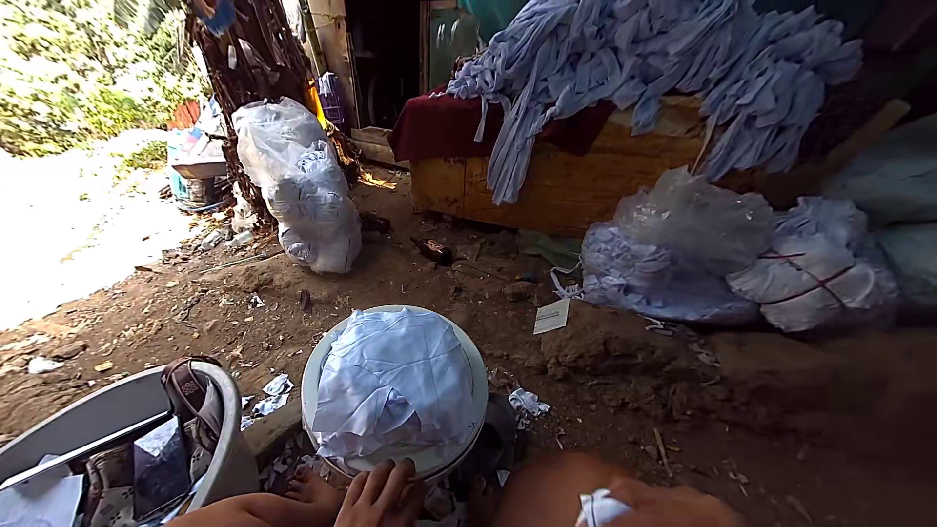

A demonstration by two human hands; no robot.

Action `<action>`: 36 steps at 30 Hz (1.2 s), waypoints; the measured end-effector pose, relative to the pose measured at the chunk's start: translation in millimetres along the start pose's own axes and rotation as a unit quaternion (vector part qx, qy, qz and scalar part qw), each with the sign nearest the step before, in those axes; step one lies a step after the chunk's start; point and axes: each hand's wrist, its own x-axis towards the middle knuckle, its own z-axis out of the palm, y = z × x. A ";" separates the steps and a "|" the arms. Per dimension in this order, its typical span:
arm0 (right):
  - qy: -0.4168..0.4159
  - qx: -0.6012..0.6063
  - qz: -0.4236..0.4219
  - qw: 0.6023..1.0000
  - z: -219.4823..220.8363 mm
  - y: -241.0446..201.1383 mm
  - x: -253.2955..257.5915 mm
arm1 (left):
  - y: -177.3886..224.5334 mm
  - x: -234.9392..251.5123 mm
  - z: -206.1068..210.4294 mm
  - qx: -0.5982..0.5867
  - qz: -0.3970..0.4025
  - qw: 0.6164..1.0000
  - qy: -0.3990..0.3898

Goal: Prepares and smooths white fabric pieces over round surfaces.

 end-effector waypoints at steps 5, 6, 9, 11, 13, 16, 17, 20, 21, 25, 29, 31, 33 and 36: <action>0.108 -0.111 0.139 0.978 5.7 21.0 78.9 | -13.6 18.1 2.5 -0.101 -0.047 0.994 -0.022; 0.133 -0.135 0.184 0.964 5.0 31.0 102.7 | -11.2 26.6 -1.4 -0.115 -0.069 0.990 -0.032; 0.201 -0.152 0.330 0.910 2.0 69.2 171.2 | -6.6 40.9 -8.8 -0.112 -0.116 0.985 -0.065; 0.214 -0.160 0.365 0.892 0.0 100.5 202.3 | -9.3 43.6 -4.8 -0.115 -0.116 0.985 -0.061; 0.194 -0.162 0.390 0.886 2.9 125.0 219.8 | -12.0 42.4 1.8 -0.117 -0.110 0.985 -0.056; 0.139 -0.170 0.444 0.869 19.0 147.6 223.2 | -8.8 35.5 3.5 -0.080 -0.099 0.991 -0.038; 0.129 -0.166 0.457 0.864 25.9 151.6 219.8 | -7.1 34.3 0.8 -0.071 -0.097 0.992 -0.037; 0.146 -0.164 0.458 0.861 36.2 156.8 210.7 | -6.1 31.6 -6.9 -0.106 -0.099 0.988 -0.056; 0.143 -0.161 0.464 0.860 36.9 155.1 209.6 | -7.0 30.8 -14.5 -0.154 -0.107 0.979 -0.085; 0.155 -0.153 0.466 0.858 44.2 146.6 203.7 | -26.0 26.1 -62.5 -0.300 -0.119 0.946 -0.042; 0.161 -0.157 0.459 0.859 52.0 141.5 198.1 | -58.0 42.5 -90.5 -0.222 -0.126 0.955 0.149; 0.162 -0.159 0.454 0.861 55.8 139.3 197.2 | -61.0 58.2 -86.6 -0.156 -0.117 0.969 0.152; 0.166 -0.161 0.450 0.862 59.8 135.7 194.3 | -53.6 73.4 -78.0 -0.116 -0.111 0.981 0.111; 0.176 -0.160 0.443 0.865 67.2 131.4 187.7 | -49.3 87.2 -63.6 -0.113 -0.171 0.977 0.060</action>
